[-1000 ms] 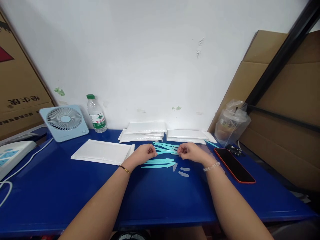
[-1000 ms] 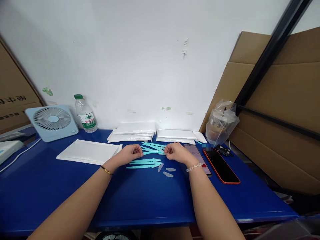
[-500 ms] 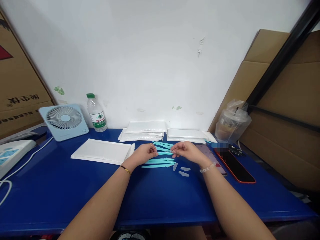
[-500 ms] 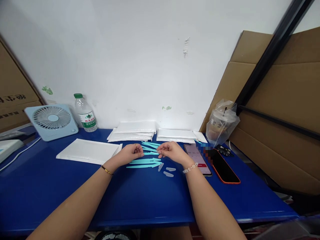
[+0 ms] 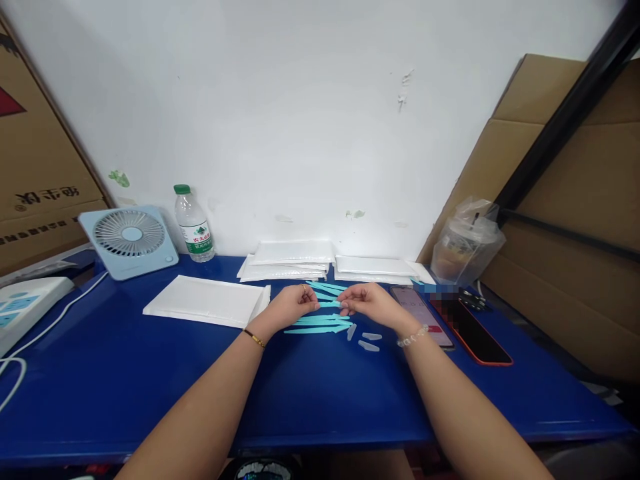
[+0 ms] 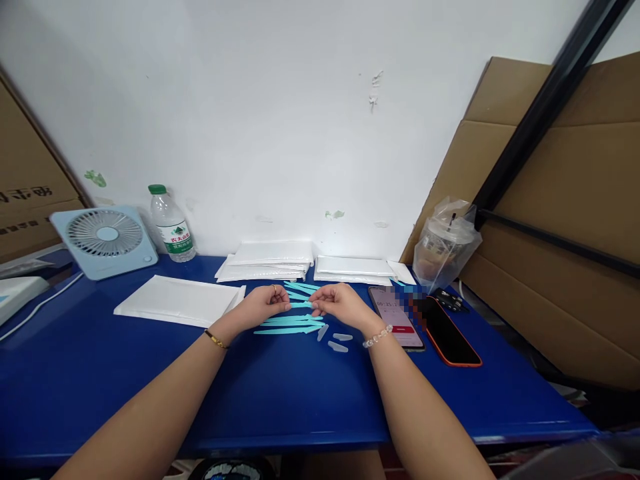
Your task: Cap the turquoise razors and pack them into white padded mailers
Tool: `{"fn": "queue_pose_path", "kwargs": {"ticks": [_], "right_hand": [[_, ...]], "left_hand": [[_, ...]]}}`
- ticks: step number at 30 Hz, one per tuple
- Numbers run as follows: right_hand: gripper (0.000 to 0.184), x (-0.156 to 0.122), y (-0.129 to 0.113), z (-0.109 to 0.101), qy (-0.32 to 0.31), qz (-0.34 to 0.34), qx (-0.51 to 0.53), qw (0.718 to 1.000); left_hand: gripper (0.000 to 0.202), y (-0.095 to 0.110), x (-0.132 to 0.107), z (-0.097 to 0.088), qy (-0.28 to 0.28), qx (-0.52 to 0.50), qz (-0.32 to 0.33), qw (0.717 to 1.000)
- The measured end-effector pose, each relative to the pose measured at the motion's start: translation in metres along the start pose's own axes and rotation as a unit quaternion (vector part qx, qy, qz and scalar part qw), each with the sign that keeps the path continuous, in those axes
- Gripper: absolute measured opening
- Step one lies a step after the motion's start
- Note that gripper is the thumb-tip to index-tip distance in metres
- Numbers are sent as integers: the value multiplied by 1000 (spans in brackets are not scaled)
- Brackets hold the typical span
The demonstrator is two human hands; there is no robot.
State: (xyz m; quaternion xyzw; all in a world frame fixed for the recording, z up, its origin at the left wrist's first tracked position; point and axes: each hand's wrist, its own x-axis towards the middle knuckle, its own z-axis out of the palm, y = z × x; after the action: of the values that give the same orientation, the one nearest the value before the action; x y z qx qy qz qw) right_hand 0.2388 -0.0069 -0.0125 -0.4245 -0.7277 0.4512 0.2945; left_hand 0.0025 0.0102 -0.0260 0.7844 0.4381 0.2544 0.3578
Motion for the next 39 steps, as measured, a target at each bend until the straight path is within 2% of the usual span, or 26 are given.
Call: {"fn": "queue_pose_path", "kwargs": {"ticks": [2,6,8,10,11,13,15,17,22,26,29,33,39], "right_hand": [[32,2,2,3,1,-6,-1,1000],[26,5,10,-5,60,-9,-63,996],[23,4,11,-12,108,-25,-141,984],[21,1,8,-19,117,-54,-206,970],[21,-2,6,-20,88,-67,-221,969],[23,-7,-1,-20,-21,-74,-224,972],[25,-10,-6,-15,-116,-62,-225,965],[22,-11,-9,-8,-144,-52,-237,959],[7,-10,-8,1,-102,-45,-256,960],[11,-9,-7,-9,-19,-34,-196,980],[22,-8,-5,-17,32,-11,-141,989],[30,-6,-3,-18,24,3,-98,995],[34,-4,-3,-14,24,4,-95,995]], "left_hand": [[28,3,0,2,22,27,7,999],[33,5,-2,0,126,113,13,986],[32,4,-4,-3,104,135,5,985],[27,2,-5,-4,46,145,1,988],[25,2,-5,-4,20,150,2,988],[19,1,-5,-3,-15,158,-3,987],[15,0,-5,-1,-26,156,-20,987],[15,0,-4,1,-22,153,-35,987],[17,-3,-3,-1,-8,136,-43,990],[19,-5,-2,-6,3,102,-48,994],[20,-6,-1,-8,6,76,-48,996],[20,-6,0,-8,7,56,-37,998],[19,-5,0,-8,14,56,-35,998]]}}
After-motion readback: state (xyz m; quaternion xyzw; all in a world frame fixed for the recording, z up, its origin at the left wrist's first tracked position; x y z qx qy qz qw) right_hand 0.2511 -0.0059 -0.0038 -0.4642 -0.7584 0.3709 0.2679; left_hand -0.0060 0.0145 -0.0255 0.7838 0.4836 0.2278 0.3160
